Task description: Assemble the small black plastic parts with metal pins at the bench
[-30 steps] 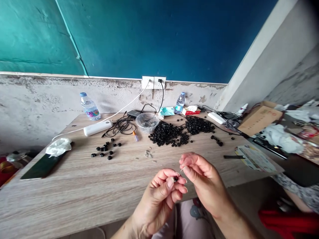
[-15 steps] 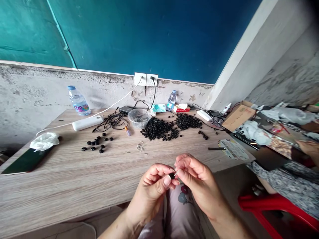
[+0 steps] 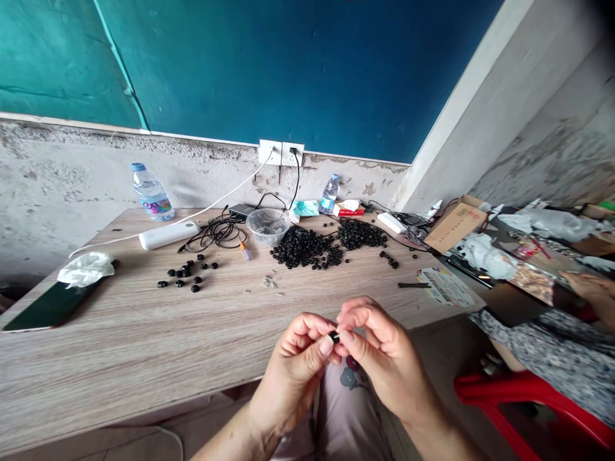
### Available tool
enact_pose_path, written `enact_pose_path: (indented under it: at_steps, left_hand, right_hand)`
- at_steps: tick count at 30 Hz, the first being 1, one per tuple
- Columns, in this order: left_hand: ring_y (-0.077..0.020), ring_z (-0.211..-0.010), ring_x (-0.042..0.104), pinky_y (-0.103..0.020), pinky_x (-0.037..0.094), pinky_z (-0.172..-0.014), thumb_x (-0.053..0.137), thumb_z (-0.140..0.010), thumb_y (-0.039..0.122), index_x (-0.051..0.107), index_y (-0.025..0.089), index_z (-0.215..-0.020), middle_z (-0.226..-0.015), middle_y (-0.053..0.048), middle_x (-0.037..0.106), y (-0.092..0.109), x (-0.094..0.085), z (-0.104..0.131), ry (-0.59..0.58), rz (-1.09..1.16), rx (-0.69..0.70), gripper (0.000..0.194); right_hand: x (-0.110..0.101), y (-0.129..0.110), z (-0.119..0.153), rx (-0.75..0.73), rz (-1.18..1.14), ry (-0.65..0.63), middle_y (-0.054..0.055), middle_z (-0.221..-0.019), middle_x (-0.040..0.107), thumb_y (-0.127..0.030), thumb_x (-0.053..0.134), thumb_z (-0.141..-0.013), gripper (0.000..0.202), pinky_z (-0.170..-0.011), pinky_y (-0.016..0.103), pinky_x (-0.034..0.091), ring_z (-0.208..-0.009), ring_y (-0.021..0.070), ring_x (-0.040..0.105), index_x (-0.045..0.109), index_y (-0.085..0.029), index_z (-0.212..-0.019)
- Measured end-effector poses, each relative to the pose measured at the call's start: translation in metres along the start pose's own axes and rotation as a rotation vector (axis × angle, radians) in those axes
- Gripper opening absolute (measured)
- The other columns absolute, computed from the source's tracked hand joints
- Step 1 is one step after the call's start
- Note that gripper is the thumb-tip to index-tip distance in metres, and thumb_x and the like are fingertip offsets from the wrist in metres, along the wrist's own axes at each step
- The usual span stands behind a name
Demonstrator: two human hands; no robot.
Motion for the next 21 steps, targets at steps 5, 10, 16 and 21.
enact_pose_path:
  at_steps: [5,10,16,21]
  left_hand:
    - [-0.007,-0.068,0.065,-0.018,0.051,-0.071,0.085,-0.079,0.02,0.072,0.017,-0.087,-0.076,0.001,0.071,-0.001,-0.002,0.0,0.003,0.003,0.005,0.015]
    - [-0.0087,-0.073,0.068,-0.019,0.053,-0.074,0.085,-0.079,0.02,0.071,0.017,-0.09,-0.083,-0.001,0.073,-0.004,-0.008,-0.002,0.036,0.066,-0.03,0.017]
    - [-0.0071,-0.073,0.066,-0.017,0.054,-0.073,0.085,-0.079,0.02,0.072,0.019,-0.092,-0.083,0.0,0.073,-0.011,-0.012,-0.008,0.056,0.135,-0.074,0.018]
    - [-0.0073,-0.066,0.063,-0.017,0.054,-0.067,0.091,-0.07,0.024,0.073,0.019,-0.087,-0.077,0.002,0.068,-0.015,-0.025,-0.012,0.158,0.024,-0.095,0.026]
  right_hand:
    - [0.001,-0.011,0.0,-0.112,0.141,0.002,0.005,-0.098,0.061,-0.03,0.063,-0.097,0.01,-0.09,0.034,0.055,-0.1,0.0206,0.062,0.065,-0.024,-0.089]
    - [-0.005,-0.006,0.004,-0.108,0.16,0.014,0.007,-0.12,0.063,-0.027,0.06,-0.099,0.032,-0.09,0.034,0.057,-0.101,0.019,0.065,0.059,-0.032,-0.13]
    - [0.002,-0.015,0.015,-0.329,0.444,-0.029,0.008,-0.13,0.063,-0.015,0.054,-0.098,0.043,-0.102,0.04,0.054,-0.122,0.0235,0.06,0.056,-0.034,-0.136]
    - [0.002,-0.014,0.01,-0.364,0.487,0.005,0.006,-0.117,0.068,-0.012,0.056,-0.095,0.035,-0.096,0.035,0.057,-0.113,0.0209,0.064,0.06,-0.03,-0.125]
Point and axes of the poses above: each hand's wrist, its own z-axis away from the middle knuckle, its own x-axis out of the palm, y = z × x, the point moved 8 cm from there along -z, towards the middle knuckle
